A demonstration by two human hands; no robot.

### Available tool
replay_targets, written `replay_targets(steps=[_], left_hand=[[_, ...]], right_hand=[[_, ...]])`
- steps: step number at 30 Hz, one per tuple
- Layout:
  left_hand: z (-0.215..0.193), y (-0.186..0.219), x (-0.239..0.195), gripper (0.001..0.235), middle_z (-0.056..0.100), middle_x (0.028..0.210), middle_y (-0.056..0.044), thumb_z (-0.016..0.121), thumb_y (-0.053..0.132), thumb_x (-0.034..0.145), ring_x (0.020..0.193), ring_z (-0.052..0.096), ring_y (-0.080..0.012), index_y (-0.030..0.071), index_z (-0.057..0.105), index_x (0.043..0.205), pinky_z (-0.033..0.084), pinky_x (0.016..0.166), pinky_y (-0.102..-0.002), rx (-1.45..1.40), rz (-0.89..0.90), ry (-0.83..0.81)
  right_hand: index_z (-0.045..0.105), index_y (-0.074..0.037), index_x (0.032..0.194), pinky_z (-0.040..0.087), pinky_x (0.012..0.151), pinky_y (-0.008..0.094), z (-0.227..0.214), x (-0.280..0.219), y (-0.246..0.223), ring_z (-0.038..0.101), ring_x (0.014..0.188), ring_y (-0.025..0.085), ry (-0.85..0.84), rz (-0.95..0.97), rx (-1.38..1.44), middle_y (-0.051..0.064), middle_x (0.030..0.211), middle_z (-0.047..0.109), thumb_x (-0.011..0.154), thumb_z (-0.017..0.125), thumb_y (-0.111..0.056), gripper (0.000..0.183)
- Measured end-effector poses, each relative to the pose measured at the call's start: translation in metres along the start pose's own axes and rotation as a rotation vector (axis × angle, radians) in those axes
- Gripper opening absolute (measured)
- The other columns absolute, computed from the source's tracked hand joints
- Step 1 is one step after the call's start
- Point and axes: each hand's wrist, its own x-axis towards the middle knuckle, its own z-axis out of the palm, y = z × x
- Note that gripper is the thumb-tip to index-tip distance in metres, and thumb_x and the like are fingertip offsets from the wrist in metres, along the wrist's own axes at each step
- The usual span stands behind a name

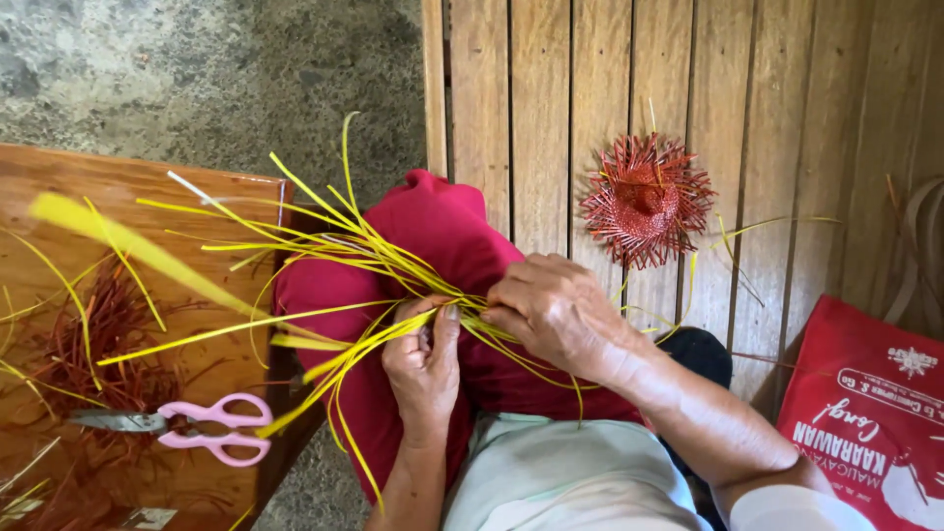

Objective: Weaving thin yellow and brown strips to create a circular craft item

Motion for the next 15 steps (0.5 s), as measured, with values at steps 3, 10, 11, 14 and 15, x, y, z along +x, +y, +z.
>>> replay_targets(steps=[3,10,11,14,15], left_hand=[[0.000,0.003,0.004,0.013,0.074,0.093,-0.015,0.074,0.013,0.095,0.089,0.073,-0.0265,0.002,0.074,0.102,0.059,0.083,-0.039,0.050,0.080,0.002],[-0.008,-0.059,-0.016,0.026,0.072,0.088,-0.018,0.084,0.023,0.087,0.086,0.071,-0.0402,0.002,0.072,0.097,0.058,0.083,-0.045,0.477,0.303,0.007],[-0.007,-0.054,-0.014,0.026,0.072,0.088,-0.018,0.084,0.023,0.087,0.086,0.071,-0.0402,0.002,0.072,0.097,0.058,0.083,-0.045,0.477,0.302,0.007],[-0.006,-0.035,-0.008,0.015,0.075,0.081,-0.011,0.078,0.023,0.089,0.082,0.073,-0.0311,0.009,0.076,0.083,0.057,0.077,-0.041,0.168,0.175,-0.028],[-0.007,-0.025,-0.004,0.014,0.076,0.083,-0.015,0.078,0.019,0.089,0.080,0.074,-0.0274,0.005,0.076,0.089,0.058,0.075,-0.041,0.120,0.051,-0.035]], right_hand=[[0.074,-0.013,0.091,0.056,0.071,0.045,-0.015,0.016,-0.012,0.071,0.078,0.033,-0.152,0.044,0.087,0.009,0.078,0.069,0.095,0.069,-0.027,0.015],[0.074,-0.003,0.116,0.058,0.078,0.037,-0.011,0.055,-0.020,0.066,0.086,0.017,-0.445,0.155,0.871,0.016,0.090,0.077,0.101,0.057,-0.013,0.025],[0.074,-0.003,0.116,0.058,0.078,0.037,-0.019,0.055,-0.024,0.066,0.086,0.017,-0.445,0.155,0.871,0.016,0.090,0.077,0.101,0.057,-0.013,0.025],[0.071,-0.008,0.128,0.057,0.083,0.025,-0.039,0.052,-0.031,0.069,0.089,0.009,-0.447,0.089,1.239,0.004,0.093,0.077,0.108,0.054,-0.024,0.030],[0.073,-0.003,0.113,0.060,0.077,0.028,-0.045,0.052,-0.031,0.072,0.081,0.015,-0.303,0.094,1.187,0.010,0.085,0.076,0.109,0.049,-0.026,0.034]])
